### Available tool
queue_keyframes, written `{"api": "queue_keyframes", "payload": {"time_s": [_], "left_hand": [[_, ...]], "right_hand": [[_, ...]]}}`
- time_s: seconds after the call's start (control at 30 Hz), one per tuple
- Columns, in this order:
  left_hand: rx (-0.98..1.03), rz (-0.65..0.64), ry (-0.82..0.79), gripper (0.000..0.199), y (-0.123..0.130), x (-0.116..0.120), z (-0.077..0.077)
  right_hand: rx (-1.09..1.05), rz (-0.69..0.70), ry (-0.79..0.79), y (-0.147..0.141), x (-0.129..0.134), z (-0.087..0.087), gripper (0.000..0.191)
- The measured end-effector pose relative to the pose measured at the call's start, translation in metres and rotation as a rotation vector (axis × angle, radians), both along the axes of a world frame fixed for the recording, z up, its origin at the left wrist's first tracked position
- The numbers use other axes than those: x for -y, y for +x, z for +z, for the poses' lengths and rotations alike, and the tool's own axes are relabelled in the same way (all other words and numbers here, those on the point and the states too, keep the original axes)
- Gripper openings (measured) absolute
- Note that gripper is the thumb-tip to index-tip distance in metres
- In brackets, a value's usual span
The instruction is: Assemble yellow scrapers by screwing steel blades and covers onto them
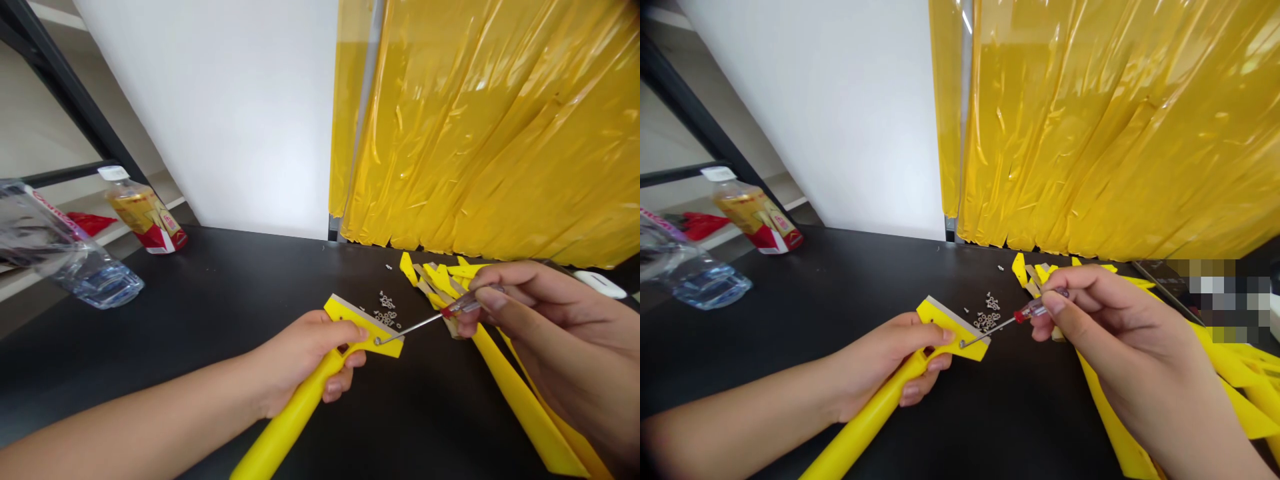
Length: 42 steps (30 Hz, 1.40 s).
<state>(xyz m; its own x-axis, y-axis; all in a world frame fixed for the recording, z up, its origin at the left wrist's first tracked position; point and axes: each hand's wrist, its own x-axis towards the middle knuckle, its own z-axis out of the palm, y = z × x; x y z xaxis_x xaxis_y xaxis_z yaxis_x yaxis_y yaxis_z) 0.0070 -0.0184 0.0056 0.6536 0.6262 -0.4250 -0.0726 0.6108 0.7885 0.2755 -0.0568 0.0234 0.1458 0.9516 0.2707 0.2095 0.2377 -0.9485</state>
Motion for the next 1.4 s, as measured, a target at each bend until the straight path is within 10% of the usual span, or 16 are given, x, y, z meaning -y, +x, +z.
{"api": "queue_keyframes", "payload": {"time_s": [1.4], "left_hand": [[-0.041,-0.020,0.041,0.019,0.0025,0.0009,-0.0006]], "right_hand": [[-0.004,-0.013,-0.018,-0.0049,0.0015,0.0011,0.022]]}}
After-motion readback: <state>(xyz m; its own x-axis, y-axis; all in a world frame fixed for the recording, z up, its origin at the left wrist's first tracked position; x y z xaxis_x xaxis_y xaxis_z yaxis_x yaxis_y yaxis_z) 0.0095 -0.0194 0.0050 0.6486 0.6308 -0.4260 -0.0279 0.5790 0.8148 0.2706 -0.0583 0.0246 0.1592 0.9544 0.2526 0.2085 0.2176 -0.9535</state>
